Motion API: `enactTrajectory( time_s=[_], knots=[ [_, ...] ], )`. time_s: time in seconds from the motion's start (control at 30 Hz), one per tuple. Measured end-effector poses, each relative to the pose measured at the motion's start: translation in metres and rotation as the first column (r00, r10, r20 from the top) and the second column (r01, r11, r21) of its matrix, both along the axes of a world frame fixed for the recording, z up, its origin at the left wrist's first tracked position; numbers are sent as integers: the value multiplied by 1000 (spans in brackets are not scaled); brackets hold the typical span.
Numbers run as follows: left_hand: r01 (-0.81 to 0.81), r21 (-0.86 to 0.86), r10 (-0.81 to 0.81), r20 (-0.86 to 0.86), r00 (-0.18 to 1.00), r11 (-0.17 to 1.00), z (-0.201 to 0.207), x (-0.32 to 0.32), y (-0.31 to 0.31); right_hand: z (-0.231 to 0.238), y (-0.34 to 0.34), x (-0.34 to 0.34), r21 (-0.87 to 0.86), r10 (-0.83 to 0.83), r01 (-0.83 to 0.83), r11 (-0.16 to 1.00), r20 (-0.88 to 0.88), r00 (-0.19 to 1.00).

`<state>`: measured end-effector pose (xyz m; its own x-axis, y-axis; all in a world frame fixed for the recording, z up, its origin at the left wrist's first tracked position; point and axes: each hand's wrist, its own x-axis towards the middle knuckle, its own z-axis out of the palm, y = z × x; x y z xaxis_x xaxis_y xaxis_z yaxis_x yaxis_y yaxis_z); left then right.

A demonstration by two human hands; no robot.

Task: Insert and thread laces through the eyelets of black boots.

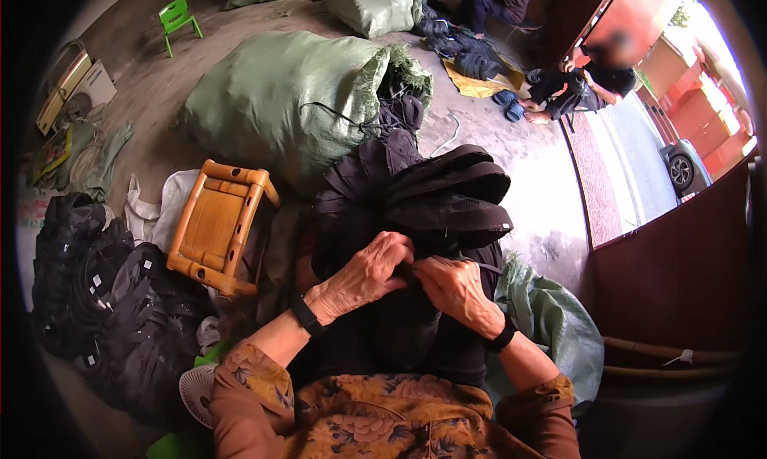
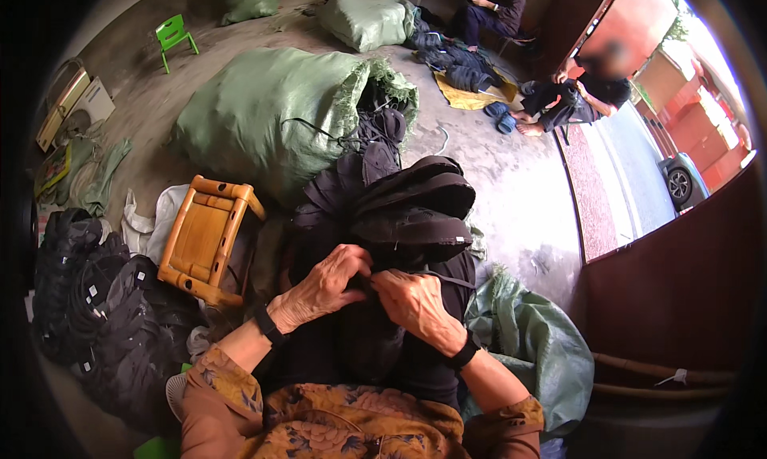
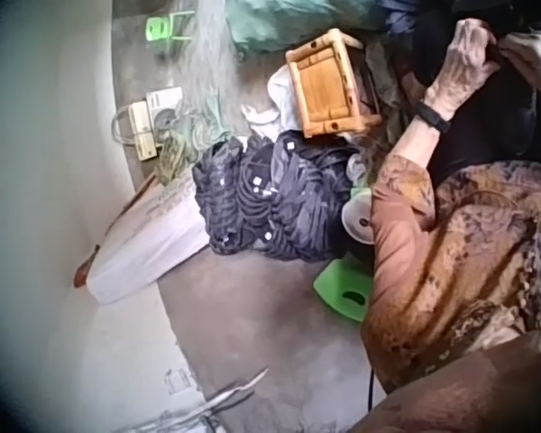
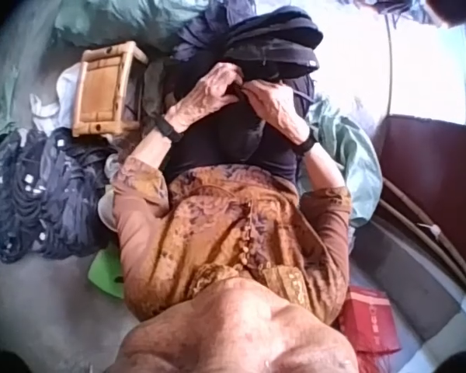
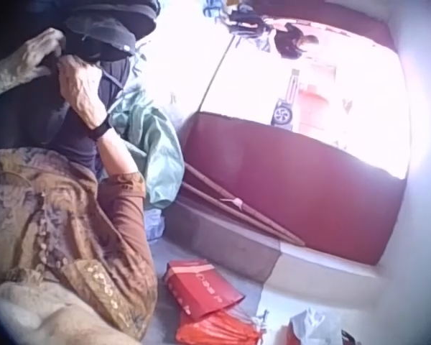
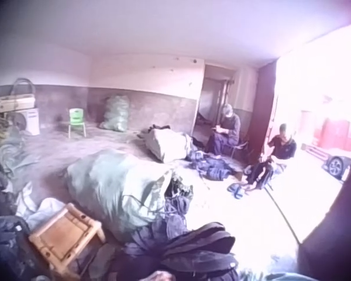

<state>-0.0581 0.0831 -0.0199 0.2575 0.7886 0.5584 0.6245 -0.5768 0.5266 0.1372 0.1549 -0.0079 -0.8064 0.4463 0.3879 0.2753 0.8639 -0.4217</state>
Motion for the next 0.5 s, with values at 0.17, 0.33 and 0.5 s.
enactTrajectory(
  time_s=[0.17,0.33,0.5],
  knots=[
    [-8,-73,7,-15,1000,997,7,4,-10,10,8,55,363,-384,395,844,-108,917],
    [44,-132,-52,-53,997,990,14,1,-11,33,28,155,139,-788,805,577,-164,593],
    [-212,-56,220,261,940,976,17,0,3,-13,-56,132,142,-450,453,880,-56,892]
  ],
)
